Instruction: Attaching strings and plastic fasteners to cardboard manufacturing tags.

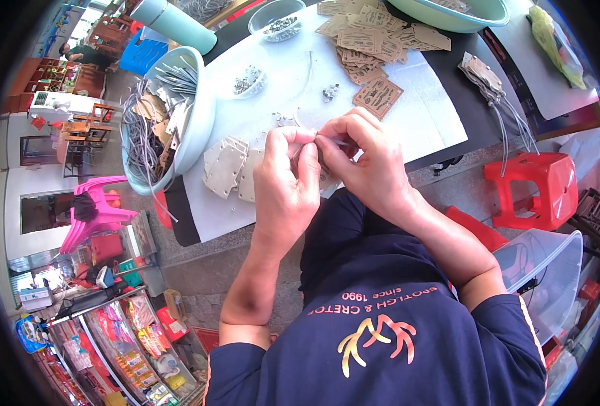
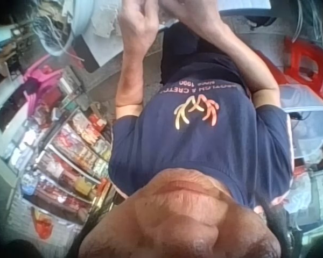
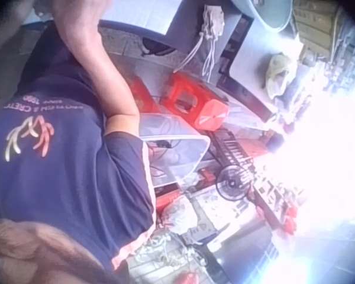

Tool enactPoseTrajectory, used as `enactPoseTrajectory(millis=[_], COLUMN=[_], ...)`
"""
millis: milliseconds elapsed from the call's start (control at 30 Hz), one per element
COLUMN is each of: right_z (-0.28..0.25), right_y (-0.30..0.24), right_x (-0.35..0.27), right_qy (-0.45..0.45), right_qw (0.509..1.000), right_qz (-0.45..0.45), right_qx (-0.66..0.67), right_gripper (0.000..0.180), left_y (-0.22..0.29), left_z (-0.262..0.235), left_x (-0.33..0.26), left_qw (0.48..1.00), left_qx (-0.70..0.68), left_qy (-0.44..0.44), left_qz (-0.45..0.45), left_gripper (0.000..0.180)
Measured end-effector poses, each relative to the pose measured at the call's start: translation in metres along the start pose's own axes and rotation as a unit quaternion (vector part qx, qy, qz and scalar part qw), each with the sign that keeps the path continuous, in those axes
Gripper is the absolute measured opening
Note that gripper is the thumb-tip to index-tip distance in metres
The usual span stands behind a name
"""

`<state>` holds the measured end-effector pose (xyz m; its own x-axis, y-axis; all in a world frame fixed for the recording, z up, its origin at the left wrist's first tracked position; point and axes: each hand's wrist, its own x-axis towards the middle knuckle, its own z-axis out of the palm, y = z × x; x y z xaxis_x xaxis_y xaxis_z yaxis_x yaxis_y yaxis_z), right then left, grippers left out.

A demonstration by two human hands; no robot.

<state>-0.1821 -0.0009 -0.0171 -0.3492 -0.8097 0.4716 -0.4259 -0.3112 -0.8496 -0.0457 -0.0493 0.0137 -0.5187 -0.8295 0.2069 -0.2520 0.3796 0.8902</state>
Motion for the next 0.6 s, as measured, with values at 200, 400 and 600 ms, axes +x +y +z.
enactPoseTrajectory(millis=[200,400,600], right_z=[-0.005,-0.011,-0.021], right_y=[0.004,0.004,0.012], right_x=[0.002,0.008,0.019], right_qy=[-0.004,-0.002,-0.047], right_qw=[0.995,0.986,0.961], right_qz=[-0.085,-0.153,-0.258], right_qx=[-0.051,-0.065,-0.093], right_gripper=[0.017,0.018,0.022], left_y=[0.007,0.004,0.014], left_z=[-0.005,-0.019,-0.037], left_x=[0.000,0.009,0.028], left_qw=[1.000,0.997,0.990], left_qx=[-0.009,-0.067,-0.028], left_qy=[-0.020,-0.039,-0.125], left_qz=[-0.013,-0.019,-0.058], left_gripper=[0.010,0.009,0.009])
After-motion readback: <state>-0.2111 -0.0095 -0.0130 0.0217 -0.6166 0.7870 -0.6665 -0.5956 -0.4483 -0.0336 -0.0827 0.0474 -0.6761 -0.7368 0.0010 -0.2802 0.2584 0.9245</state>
